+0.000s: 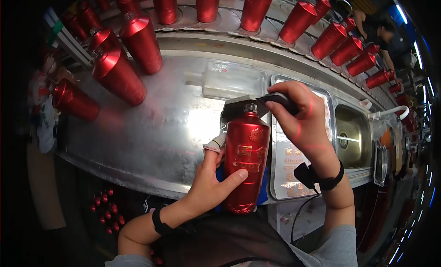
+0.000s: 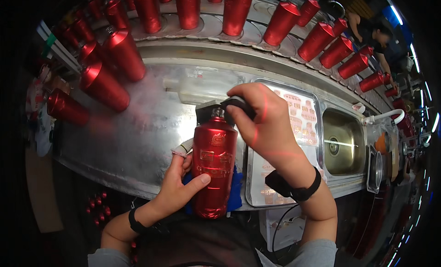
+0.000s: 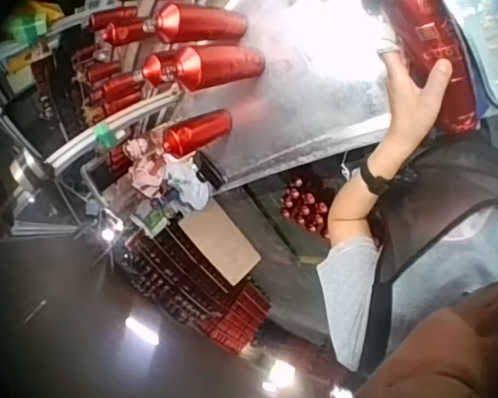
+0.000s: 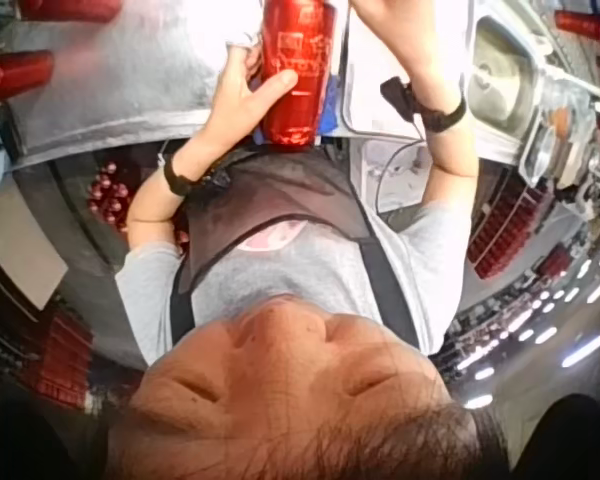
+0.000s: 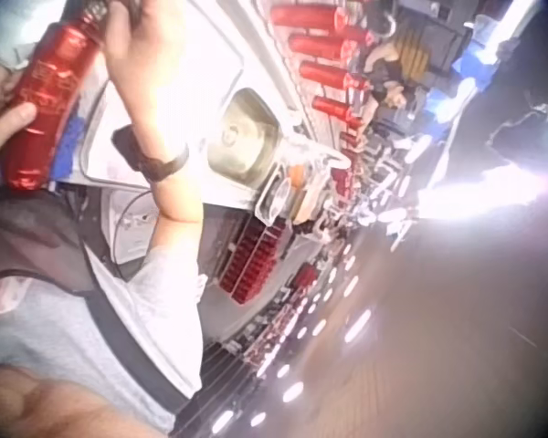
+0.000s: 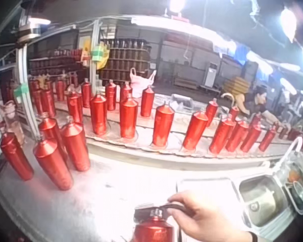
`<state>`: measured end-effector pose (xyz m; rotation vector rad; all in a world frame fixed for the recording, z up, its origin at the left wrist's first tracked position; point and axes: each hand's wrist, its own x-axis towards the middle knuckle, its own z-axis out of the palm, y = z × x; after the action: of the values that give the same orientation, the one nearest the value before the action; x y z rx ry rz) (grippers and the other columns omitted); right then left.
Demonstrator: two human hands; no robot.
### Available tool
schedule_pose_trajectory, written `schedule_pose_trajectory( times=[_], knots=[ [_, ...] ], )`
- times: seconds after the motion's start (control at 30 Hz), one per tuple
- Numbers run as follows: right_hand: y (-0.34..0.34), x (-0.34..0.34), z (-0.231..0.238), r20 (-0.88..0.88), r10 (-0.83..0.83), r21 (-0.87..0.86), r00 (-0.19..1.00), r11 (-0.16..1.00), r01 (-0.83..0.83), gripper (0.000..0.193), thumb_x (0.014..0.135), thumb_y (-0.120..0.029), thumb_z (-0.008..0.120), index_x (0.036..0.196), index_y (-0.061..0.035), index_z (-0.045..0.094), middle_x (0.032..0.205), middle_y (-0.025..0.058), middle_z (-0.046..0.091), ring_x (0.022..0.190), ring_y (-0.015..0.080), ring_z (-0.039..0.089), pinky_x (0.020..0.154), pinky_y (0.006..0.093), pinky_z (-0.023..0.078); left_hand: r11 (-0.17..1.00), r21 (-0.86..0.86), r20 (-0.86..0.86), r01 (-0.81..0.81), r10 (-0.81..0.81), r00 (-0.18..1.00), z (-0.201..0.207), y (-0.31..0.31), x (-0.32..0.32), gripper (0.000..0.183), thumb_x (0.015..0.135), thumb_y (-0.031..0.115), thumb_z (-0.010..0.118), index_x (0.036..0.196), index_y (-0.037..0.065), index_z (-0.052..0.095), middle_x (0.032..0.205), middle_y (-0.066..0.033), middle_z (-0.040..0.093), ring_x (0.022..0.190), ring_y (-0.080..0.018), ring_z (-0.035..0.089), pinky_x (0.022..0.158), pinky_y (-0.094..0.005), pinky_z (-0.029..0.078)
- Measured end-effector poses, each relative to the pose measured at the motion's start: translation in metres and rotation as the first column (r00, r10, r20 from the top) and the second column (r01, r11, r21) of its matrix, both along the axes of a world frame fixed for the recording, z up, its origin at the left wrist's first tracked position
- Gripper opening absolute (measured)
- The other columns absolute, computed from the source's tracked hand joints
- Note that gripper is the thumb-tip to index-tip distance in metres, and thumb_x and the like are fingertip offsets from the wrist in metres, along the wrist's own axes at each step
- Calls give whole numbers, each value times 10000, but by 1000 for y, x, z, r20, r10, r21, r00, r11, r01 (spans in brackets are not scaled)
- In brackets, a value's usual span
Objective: The person takes red bottles from a conveyor belt, wipes the surface with a cloth, applies a label, and then places the finished bottles on a nearby pallet.
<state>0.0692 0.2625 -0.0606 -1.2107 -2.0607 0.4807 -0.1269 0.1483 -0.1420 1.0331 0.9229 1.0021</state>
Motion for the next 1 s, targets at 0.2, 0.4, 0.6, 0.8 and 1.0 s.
schedule_pose_trajectory(
  times=[0.2, 0.4, 0.6, 0.8, 1.0],
  knots=[
    [-55, 4, 2, -40, 92, -27, 995, 995, -93, 208, 762, -11, 753, 955, -20, 679, 823, 112, 674, 712, 218, 653, 649, 296, 505, 1000, 25, -17, 6, -5, 1000, -4, 4, 2, 709, 877, 185, 713, 1406, -39, 299, 1374, -226, 491, 1303, -273, 476, 1097, -391, 354],
    [-41, 5, 5, -71, 6, 47, 997, 999, -3, 229, 732, 39, 728, 940, -22, 657, 790, 103, 636, 696, 257, 620, 616, 341, 486, 999, -23, 31, 34, -33, 999, 2, 8, 2, 661, 894, 151, 690, 1387, -35, 291, 1373, -203, 481, 1294, -254, 468, 1114, -383, 321],
    [-54, 11, -7, 14, 135, 189, 991, 973, -135, 354, 637, 56, 713, 969, -58, 672, 824, 77, 632, 716, 261, 597, 635, 362, 455, 998, -13, 27, 65, -64, 998, 0, 6, 1, 648, 905, 144, 676, 1397, -25, 289, 1396, -200, 454, 1303, -252, 454, 1121, -387, 307],
    [-120, 12, -17, 15, 329, 153, 944, 933, -327, 320, 621, -100, 727, 941, -96, 718, 865, 26, 633, 757, 208, 582, 615, 338, 439, 991, -127, 112, 51, -37, 993, -4, 4, -2, 681, 928, 155, 642, 1461, -6, 250, 1446, -183, 412, 1341, -248, 412, 1135, -379, 284],
    [-85, 4, -12, -36, 140, 273, 989, 954, -125, 422, 580, -15, 726, 999, -50, 688, 840, 63, 620, 720, 248, 591, 617, 353, 434, 990, -135, 163, 40, -18, 986, 4, 4, 0, 618, 962, 129, 582, 1469, 10, 249, 1433, -167, 436, 1327, -221, 431, 1120, -355, 320]
  ],
)
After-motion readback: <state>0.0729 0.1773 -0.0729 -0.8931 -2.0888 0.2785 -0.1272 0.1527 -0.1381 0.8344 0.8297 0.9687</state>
